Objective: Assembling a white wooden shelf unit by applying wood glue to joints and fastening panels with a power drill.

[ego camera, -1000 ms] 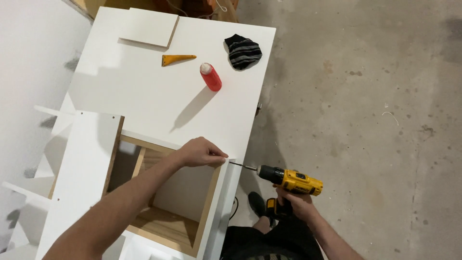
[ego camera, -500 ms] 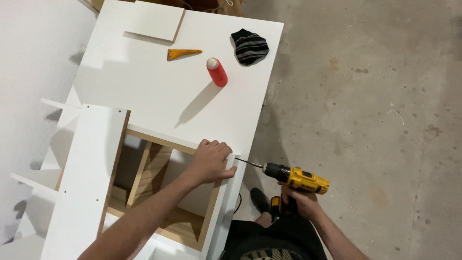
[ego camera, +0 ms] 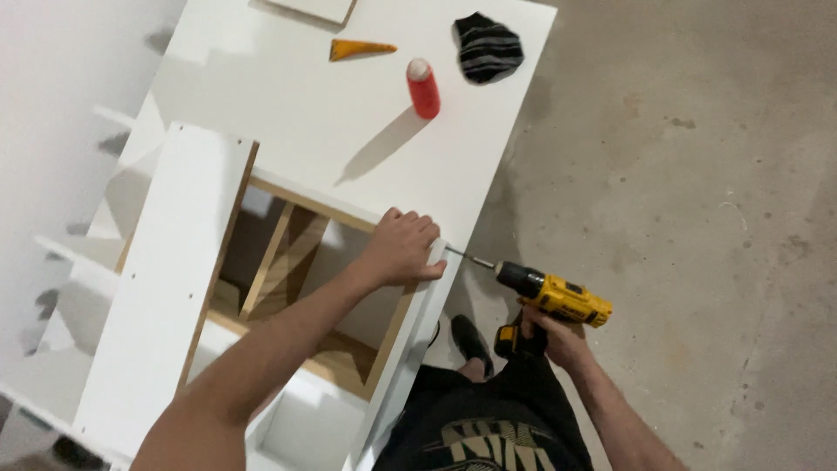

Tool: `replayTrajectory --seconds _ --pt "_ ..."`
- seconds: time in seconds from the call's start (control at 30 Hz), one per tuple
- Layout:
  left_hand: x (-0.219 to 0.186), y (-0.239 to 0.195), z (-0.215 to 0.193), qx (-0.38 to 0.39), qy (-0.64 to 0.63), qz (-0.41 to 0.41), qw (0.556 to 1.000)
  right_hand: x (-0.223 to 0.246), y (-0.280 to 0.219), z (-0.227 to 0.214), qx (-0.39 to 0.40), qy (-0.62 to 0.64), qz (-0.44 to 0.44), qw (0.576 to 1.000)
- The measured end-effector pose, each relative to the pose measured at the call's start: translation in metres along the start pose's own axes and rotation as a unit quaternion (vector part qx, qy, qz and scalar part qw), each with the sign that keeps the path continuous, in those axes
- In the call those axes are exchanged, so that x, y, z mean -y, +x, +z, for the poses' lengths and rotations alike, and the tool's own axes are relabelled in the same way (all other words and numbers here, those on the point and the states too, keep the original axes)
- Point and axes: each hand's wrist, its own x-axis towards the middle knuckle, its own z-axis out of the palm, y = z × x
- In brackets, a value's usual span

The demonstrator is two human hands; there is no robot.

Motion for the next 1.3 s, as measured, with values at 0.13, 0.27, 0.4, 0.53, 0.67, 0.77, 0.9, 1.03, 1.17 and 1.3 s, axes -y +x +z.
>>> replayTrajectory --seconds 0.13,0.27,0.4,0.53,0.67,0.77,0.9,1.03,1.17,1.3 --pt "0.003 -0.008 0.018 -0.036 0.020 0.008 0.999 -0.015 -0.002 0.002 -0.006 0.086 0.010 0.996" --pt "-0.006 -0.012 0.023 -0.050 0.009 -0.021 0.998 -0.042 -0.001 -0.011 0.017 0.124 0.043 0.991" --pt "-0.011 -0.015 0.011 -0.036 0.009 -0.045 0.998 -0.049 0.000 -0.013 0.005 0.151 0.027 0.988" --pt "-0.012 -0.013 -0.001 -0.023 -0.010 -0.032 0.999 -0.035 0.000 -0.007 -0.020 0.145 0.027 0.989" --pt "-0.012 -0.012 0.008 -0.056 -0.009 -0.033 0.998 -0.043 0.002 -0.012 -0.011 0.137 0.022 0.990" --pt "-0.012 -0.015 0.012 -0.051 -0.002 -0.036 0.998 -0.038 0.000 -0.006 -0.018 0.139 0.017 0.990" --pt "-0.011 -0.015 0.024 -0.127 0.003 -0.016 0.992 -0.036 0.000 -0.002 -0.037 0.161 0.007 0.986" --pt "-0.008 -0.014 0.026 -0.134 0.006 -0.024 0.991 -0.040 0.001 -0.001 -0.047 0.146 -0.006 0.988" --pt "-0.008 -0.012 0.020 -0.077 -0.018 -0.027 0.996 -0.020 0.001 0.002 -0.027 0.150 -0.003 0.988" --pt "-0.008 -0.013 0.022 -0.053 -0.031 -0.035 0.997 -0.002 0.000 0.004 -0.025 0.079 0.011 0.997"
